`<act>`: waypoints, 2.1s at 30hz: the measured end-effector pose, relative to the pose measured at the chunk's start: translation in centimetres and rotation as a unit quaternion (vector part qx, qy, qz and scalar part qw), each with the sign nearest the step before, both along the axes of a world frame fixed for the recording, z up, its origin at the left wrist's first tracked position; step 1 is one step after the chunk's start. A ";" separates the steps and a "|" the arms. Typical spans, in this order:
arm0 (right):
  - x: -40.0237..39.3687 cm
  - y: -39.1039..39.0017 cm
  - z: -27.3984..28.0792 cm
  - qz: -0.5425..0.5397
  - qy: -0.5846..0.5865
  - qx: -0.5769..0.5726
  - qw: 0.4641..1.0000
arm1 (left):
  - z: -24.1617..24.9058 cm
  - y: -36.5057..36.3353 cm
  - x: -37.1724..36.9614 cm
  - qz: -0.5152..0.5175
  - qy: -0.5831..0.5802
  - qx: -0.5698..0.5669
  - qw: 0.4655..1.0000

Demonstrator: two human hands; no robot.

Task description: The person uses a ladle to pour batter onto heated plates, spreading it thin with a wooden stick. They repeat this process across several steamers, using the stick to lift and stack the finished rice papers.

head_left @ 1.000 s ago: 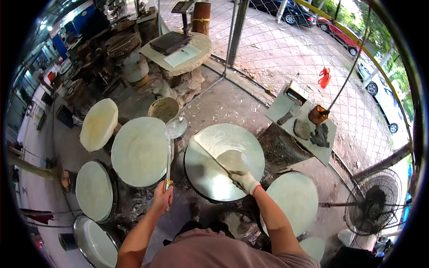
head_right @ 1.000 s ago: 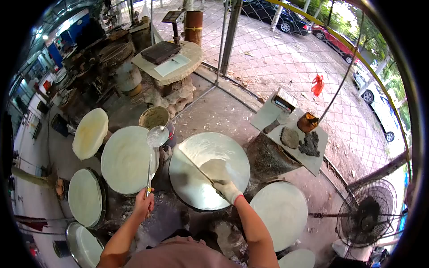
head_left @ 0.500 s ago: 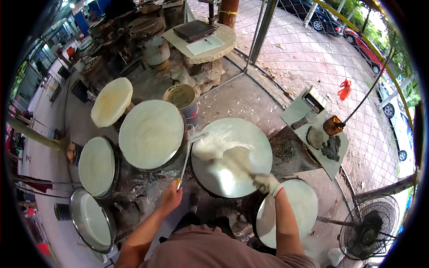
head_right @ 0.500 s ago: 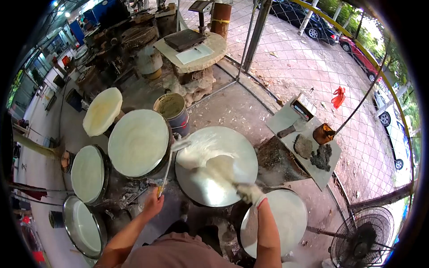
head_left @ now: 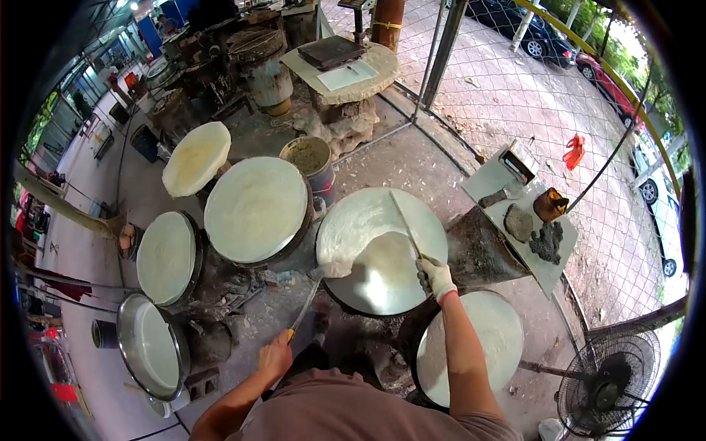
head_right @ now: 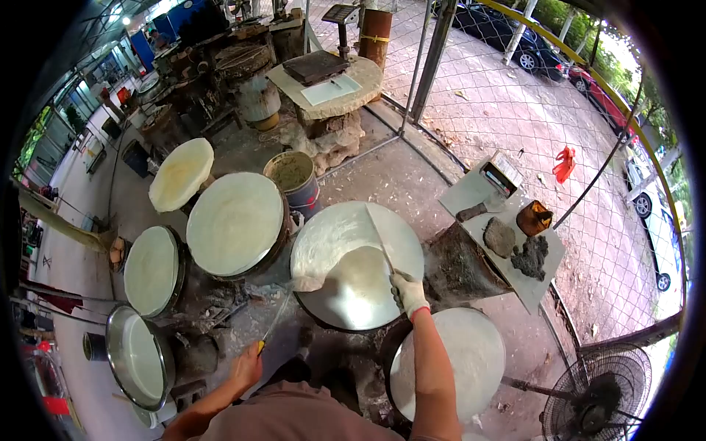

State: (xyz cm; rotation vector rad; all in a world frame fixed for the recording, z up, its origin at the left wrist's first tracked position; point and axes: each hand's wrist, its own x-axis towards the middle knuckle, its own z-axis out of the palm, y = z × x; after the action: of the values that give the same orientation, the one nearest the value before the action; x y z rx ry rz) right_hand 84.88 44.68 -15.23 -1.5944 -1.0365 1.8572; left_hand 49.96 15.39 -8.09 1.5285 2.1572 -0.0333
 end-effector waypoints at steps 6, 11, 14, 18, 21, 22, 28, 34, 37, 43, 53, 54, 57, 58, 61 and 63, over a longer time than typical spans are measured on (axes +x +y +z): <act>-1.6 -2.8 1.3 0.200 0.049 -0.130 0.970 | 0.2 -1.3 -0.1 -0.036 -0.037 0.074 0.996; -0.4 -6.3 -0.7 -0.206 0.031 0.015 0.978 | -0.9 -1.9 -1.9 -0.055 -0.040 0.088 0.994; -1.7 -9.6 -1.7 -0.107 0.004 0.022 0.994 | -0.4 -1.4 -3.1 -0.080 -0.056 0.118 0.988; -4.1 -16.1 2.4 0.022 0.002 -0.060 0.998 | -2.1 -1.8 -7.1 -0.125 -0.094 0.158 0.975; -7.9 -22.7 3.2 -0.154 0.103 -0.036 0.982 | -3.2 -2.0 -10.9 -0.174 -0.106 0.217 0.955; -10.6 -24.4 3.5 -0.226 0.135 -0.044 0.964 | -3.0 -2.0 -12.0 -0.178 -0.132 0.236 0.946; -27.8 -24.5 -4.8 -0.180 0.139 0.046 0.973 | 1.5 -3.2 -17.5 -0.135 -0.258 0.270 0.918; -34.8 -24.4 -9.2 -0.356 -0.040 0.093 0.929 | 5.5 -6.6 -24.8 0.089 -0.596 0.092 0.793; -39.6 -25.5 -3.8 -0.396 -0.187 0.086 0.895 | 8.1 -8.7 -26.8 0.161 -0.707 0.103 0.680; -34.9 -24.4 -6.6 -0.405 -0.160 0.106 0.894 | 8.5 -10.0 -27.8 0.243 -0.744 0.102 0.615; -28.0 -28.7 -5.6 -0.384 -0.074 0.022 0.920 | 7.4 -12.9 -24.4 0.241 -0.767 0.066 0.591; -27.2 -28.3 -6.2 -0.397 -0.092 0.071 0.911 | 7.3 -13.1 -23.9 0.236 -0.759 0.064 0.603; -25.2 -29.0 -5.8 -0.325 -0.047 0.110 0.938 | 7.3 -13.6 -21.0 0.210 -0.759 0.073 0.612; -24.2 -29.6 -9.6 -0.206 -0.214 0.313 0.902 | 7.6 -13.7 -19.8 0.227 -0.764 0.073 0.600; -20.0 -32.2 -11.2 -0.206 -0.067 0.128 0.968 | 7.6 -13.9 -16.1 0.245 -0.779 0.068 0.573; -16.3 -32.5 -7.5 -0.295 -0.011 0.065 0.953 | 7.8 -13.7 -13.6 0.248 -0.790 0.068 0.557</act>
State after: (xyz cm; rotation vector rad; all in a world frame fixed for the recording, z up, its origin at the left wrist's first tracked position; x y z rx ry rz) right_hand 68.53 12.17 -22.75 -1.6205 -0.5801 1.3409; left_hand 36.39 1.65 -0.33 0.3142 0.8506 1.2140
